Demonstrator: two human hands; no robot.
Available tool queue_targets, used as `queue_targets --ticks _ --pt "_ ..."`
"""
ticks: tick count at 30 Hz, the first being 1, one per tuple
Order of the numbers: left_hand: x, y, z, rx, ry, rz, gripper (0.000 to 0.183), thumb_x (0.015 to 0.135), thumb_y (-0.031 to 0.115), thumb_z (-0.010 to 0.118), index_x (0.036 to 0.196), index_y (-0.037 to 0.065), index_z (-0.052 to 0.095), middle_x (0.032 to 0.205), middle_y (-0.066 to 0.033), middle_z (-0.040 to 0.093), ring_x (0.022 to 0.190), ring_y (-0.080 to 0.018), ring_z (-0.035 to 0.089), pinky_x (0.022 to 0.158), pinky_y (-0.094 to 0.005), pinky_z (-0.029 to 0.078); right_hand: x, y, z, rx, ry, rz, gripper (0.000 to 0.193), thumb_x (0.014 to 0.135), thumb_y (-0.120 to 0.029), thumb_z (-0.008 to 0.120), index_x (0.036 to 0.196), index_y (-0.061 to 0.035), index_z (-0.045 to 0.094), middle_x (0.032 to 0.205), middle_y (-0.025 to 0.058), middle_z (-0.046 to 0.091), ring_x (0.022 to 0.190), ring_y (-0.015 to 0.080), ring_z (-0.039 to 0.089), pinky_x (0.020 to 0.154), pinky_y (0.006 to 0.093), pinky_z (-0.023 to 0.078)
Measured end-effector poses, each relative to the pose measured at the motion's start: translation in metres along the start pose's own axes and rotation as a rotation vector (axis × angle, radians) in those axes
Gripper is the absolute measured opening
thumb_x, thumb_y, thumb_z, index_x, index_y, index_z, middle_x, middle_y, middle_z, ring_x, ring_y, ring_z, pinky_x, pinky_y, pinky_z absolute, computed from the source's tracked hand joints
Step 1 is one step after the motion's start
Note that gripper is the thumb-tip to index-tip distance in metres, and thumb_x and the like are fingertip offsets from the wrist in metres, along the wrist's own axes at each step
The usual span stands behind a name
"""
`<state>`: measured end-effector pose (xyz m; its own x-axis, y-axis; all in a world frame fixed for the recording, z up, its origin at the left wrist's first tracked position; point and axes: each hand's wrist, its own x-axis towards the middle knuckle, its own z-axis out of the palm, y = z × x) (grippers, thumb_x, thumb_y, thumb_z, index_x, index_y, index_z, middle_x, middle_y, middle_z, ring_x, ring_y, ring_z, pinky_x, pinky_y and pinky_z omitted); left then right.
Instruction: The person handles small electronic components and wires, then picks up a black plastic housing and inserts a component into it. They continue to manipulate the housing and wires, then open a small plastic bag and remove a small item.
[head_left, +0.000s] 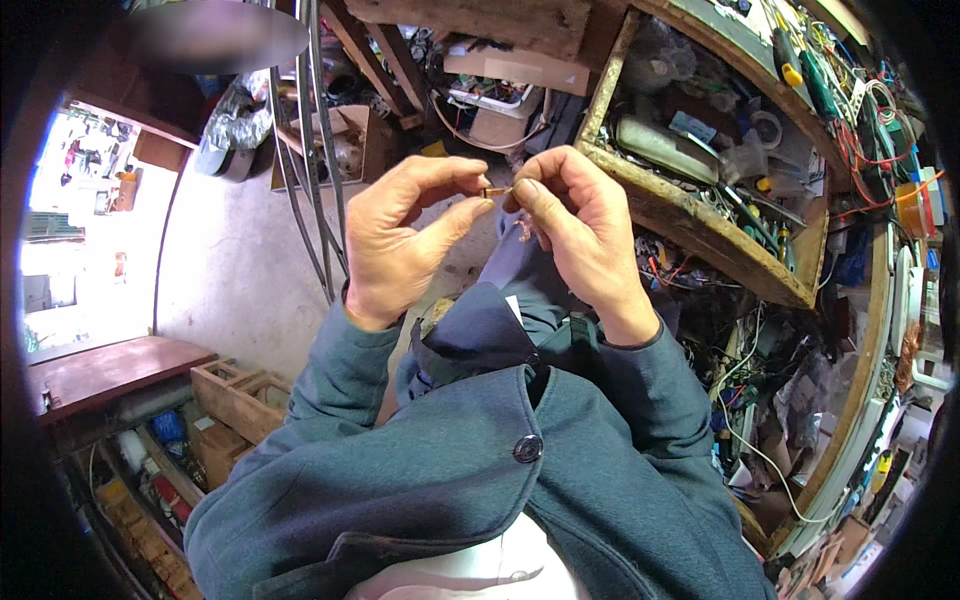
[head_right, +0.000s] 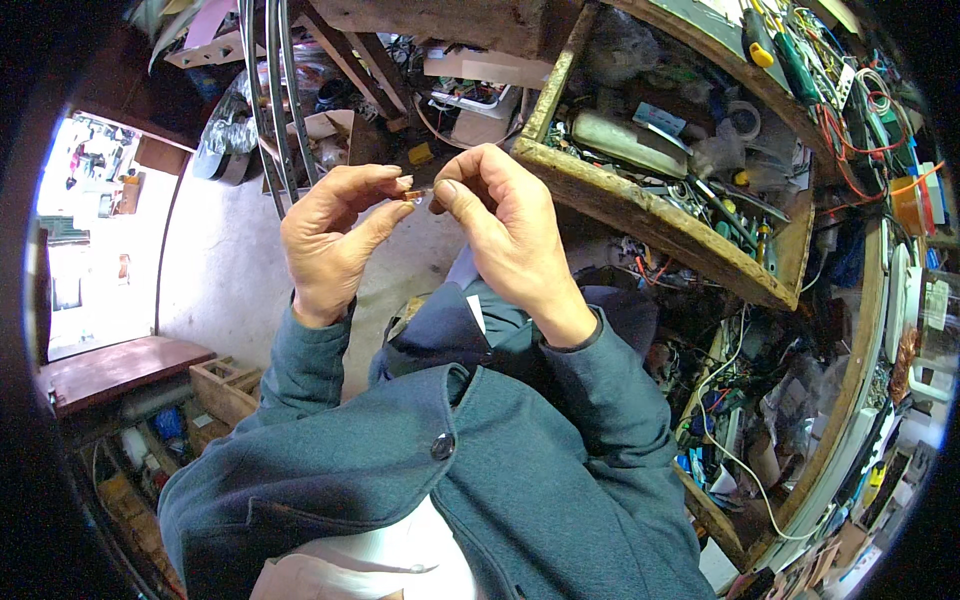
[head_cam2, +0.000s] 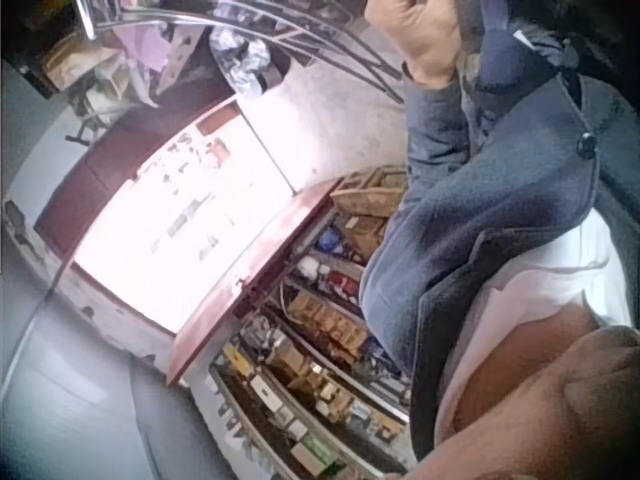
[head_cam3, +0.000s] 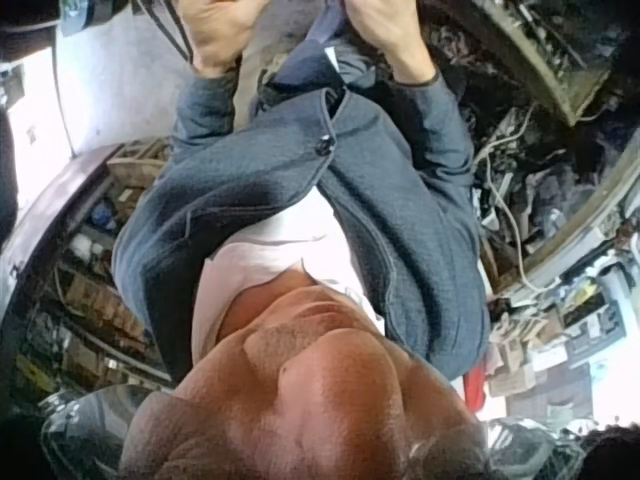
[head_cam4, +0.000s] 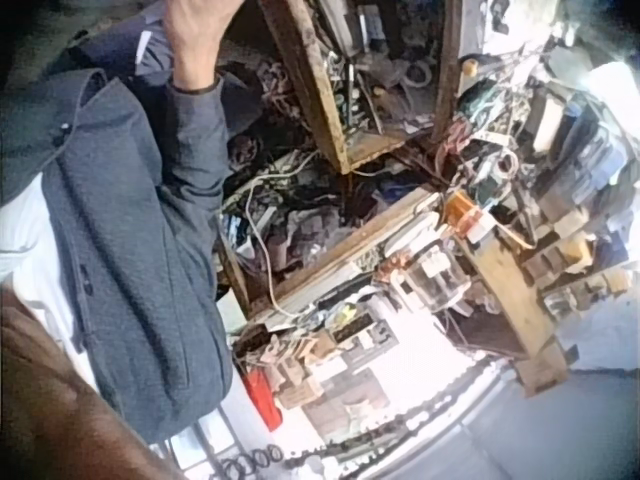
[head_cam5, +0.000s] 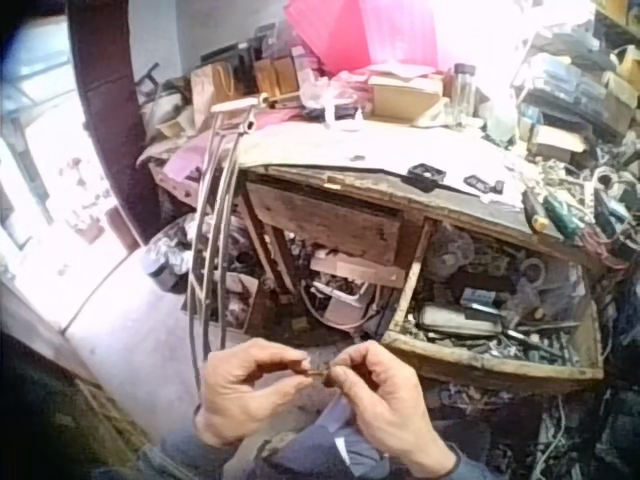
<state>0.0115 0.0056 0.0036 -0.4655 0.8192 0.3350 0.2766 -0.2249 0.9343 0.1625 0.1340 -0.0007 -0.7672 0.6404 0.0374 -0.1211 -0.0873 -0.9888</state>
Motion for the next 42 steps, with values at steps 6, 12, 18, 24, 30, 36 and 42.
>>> queue_targets --ticks 6,12,18,24,30,36,42 --pt "0.001 0.0 -0.002 -0.009 -0.003 0.0 0.033 0.086 -0.012 0.076 0.118 -0.004 0.069 0.112 -0.0116 0.072 0.105 -0.0189 0.071 0.097 -0.0312 0.058 0.001 -0.004 0.002 0.077 -0.01 0.034 0.012 0.102 -0.011 0.066 0.106 0.0 0.065 0.088 0.002 0.07 0.076 0.0054 0.058 0.067 0.023 0.048" --pt "-0.001 -0.003 -0.003 0.025 0.002 0.029 0.031 0.085 -0.012 0.075 0.115 -0.004 0.071 0.111 -0.0121 0.072 0.104 -0.0194 0.071 0.094 -0.0312 0.06 0.002 0.004 0.005 0.013 -0.044 -0.024 0.012 0.099 -0.012 0.071 0.097 -0.0005 0.067 0.087 0.0025 0.07 0.077 0.0056 0.06 0.067 0.0223 0.049" --pt "-0.003 -0.004 -0.004 -0.03 0.047 0.0 0.032 0.084 -0.013 0.076 0.114 -0.004 0.071 0.112 -0.0131 0.073 0.104 -0.0192 0.072 0.093 -0.031 0.06 0.0 -0.001 -0.006 0.053 -0.038 0.046 0.011 0.101 -0.011 0.068 0.097 -0.0008 0.065 0.087 0.0022 0.07 0.077 0.0063 0.061 0.068 0.0218 0.049" --pt "0.0 -0.004 -0.001 -0.041 0.089 0.014 0.029 0.084 -0.009 0.079 0.111 -0.002 0.073 0.105 -0.0087 0.074 0.097 -0.0139 0.072 0.088 -0.0264 0.058 0.0 0.001 -0.006 0.097 0.058 -0.01 0.011 0.104 -0.011 0.063 0.103 -0.0006 0.064 0.09 0.0017 0.069 0.081 0.0064 0.06 0.074 0.022 0.049" --pt "0.0 -0.005 0.0 -0.04 0.062 0.031 0.028 0.084 -0.008 0.079 0.111 -0.002 0.074 0.104 -0.009 0.074 0.095 -0.0139 0.071 0.086 -0.0261 0.058 0.003 -0.002 0.004 -0.002 -0.071 0.011 0.017 0.097 -0.01 0.073 0.109 0.0015 0.069 0.09 0.0008 0.069 0.079 0.0052 0.06 0.07 0.0214 0.048" --pt "-0.001 -0.003 -0.005 -0.012 0.028 0.005 0.031 0.084 -0.013 0.076 0.113 -0.004 0.071 0.11 -0.0127 0.073 0.102 -0.0188 0.072 0.093 -0.0302 0.06 0.003 0.002 -0.001 0.004 -0.01 -0.004 0.012 0.097 -0.009 0.073 0.092 0.0003 0.068 0.08 0.0006 0.068 0.074 0.0055 0.06 0.067 0.0222 0.048" --pt "-0.002 -0.005 -0.002 -0.084 0.058 0.016 0.032 0.084 -0.012 0.078 0.114 -0.004 0.071 0.112 -0.0137 0.072 0.104 -0.0198 0.072 0.094 -0.0315 0.06 0.0 -0.004 -0.008 -0.028 0.02 0.03 0.012 0.1 -0.011 0.069 0.094 -0.0002 0.067 0.083 0.0011 0.068 0.075 0.006 0.059 0.068 0.0222 0.048"
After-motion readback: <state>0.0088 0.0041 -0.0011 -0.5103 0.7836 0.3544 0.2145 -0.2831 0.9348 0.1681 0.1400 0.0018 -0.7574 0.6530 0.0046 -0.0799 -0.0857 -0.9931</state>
